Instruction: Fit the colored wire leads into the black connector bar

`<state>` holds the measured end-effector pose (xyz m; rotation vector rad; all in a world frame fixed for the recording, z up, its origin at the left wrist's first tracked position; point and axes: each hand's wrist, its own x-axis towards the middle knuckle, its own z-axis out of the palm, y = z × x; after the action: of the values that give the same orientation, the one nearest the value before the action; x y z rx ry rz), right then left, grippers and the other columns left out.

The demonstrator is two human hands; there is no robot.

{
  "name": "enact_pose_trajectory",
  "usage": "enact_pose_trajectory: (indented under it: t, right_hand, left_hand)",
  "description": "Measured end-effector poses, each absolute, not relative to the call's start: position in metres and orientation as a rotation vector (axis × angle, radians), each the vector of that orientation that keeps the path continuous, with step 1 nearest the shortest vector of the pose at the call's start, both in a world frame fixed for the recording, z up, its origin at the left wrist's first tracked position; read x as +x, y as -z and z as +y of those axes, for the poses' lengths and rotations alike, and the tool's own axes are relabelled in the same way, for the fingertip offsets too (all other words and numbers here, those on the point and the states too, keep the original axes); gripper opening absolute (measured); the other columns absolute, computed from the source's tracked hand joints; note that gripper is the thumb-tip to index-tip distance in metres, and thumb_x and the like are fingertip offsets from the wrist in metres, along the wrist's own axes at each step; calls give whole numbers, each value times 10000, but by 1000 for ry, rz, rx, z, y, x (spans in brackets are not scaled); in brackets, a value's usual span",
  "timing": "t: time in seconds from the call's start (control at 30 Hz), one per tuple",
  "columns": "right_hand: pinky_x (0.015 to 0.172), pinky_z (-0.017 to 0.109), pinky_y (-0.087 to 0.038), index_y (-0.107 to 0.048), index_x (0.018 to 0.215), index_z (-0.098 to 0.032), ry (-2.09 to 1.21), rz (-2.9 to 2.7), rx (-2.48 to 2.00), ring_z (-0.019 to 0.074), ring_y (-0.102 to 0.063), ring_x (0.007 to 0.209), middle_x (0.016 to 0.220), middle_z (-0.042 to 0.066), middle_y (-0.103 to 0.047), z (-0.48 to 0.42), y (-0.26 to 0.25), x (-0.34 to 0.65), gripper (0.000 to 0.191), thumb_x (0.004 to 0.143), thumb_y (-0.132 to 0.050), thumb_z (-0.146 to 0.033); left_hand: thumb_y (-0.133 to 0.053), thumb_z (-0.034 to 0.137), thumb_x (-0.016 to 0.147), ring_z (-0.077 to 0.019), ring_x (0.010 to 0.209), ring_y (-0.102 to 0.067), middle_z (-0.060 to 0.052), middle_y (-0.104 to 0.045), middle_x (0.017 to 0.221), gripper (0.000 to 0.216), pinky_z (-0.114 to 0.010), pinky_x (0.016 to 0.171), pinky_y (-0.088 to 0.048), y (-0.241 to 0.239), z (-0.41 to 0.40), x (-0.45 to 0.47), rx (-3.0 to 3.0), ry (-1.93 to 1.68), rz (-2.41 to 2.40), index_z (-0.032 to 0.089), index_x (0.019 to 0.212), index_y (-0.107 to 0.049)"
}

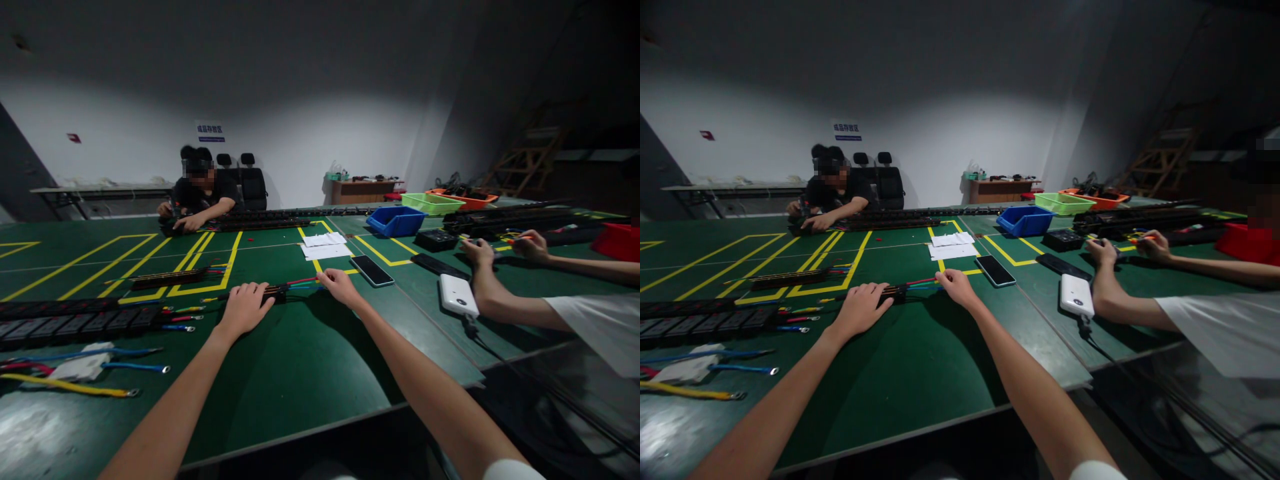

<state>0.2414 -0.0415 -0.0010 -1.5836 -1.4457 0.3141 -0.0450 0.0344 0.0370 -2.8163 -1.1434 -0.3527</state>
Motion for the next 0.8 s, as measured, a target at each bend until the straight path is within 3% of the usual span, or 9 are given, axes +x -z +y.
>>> enact_pose_trajectory:
  t: [0.5, 0.8]
  right_hand:
    - [591, 292, -218, -558, 674, -194, -68, -1582, -1868, 149, -467, 622, 687, 32, -588, -49, -6, 237, 449, 1020, -483, -469]
    - [589, 296, -212, -628, 720, -191, -121, -1586, -1987, 152, -484, 625, 740, 63, -638, -54, -10, 233, 469, 1039, -459, -490]
  left_hand:
    - [-355, 516, 1018, -306, 1166, -598, -158, -672, 1278, 556, -462, 1001, -415, -31, 38, -45, -2786, 371, -1122, 170, 1397, -570]
    - [-363, 516, 1016, -305, 1181, -598, -155, -671, 1286, 561, -462, 1014, -418, -35, 36, -45, -2805, 356, -1130, 167, 1406, -565]
